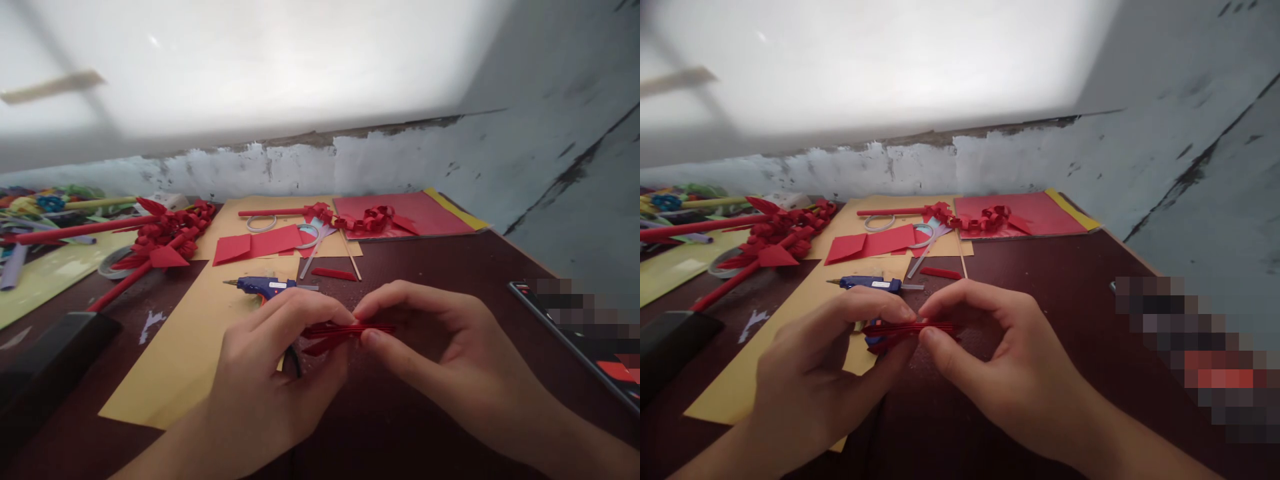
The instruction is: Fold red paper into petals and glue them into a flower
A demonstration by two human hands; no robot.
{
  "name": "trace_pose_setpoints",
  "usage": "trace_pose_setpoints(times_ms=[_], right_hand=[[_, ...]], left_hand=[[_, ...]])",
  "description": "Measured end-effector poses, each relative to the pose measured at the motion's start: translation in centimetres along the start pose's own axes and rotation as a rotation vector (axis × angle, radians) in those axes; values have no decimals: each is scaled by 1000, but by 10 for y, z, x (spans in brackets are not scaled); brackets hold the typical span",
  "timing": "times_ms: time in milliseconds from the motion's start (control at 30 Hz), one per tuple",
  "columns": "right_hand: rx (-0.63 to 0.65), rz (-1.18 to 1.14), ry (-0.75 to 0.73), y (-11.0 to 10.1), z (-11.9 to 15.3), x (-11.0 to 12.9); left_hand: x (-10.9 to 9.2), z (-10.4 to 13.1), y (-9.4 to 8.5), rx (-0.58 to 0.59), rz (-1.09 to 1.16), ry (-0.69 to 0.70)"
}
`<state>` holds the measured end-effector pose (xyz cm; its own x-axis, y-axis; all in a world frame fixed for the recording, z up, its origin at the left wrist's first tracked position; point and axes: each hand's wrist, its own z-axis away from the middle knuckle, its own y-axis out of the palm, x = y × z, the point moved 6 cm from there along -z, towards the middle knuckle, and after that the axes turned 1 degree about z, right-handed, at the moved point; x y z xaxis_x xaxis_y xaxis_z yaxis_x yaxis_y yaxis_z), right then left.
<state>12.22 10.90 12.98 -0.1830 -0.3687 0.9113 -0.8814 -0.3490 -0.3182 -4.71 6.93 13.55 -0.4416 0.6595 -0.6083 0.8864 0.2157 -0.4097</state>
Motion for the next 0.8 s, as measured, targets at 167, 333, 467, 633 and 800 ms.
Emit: trace_pose_setpoints(times_ms=[167,333,467,633,800], right_hand=[[15,24,0,2,-1,0],[30,109,-66,1,-1,2],[0,220,-179,-3,1,8],[-1,281,-261,-2,2,12],[-9,313,-270,0,3,12]], left_hand=[[-3,-2,-2,-7,-41,12],[-2,-2,-3,-5,-64,-36],[0,1,-4,-5,-81,-98],[1,2,-5,-6,-82,-132],[-1,0,-3,6,-89,-79]])
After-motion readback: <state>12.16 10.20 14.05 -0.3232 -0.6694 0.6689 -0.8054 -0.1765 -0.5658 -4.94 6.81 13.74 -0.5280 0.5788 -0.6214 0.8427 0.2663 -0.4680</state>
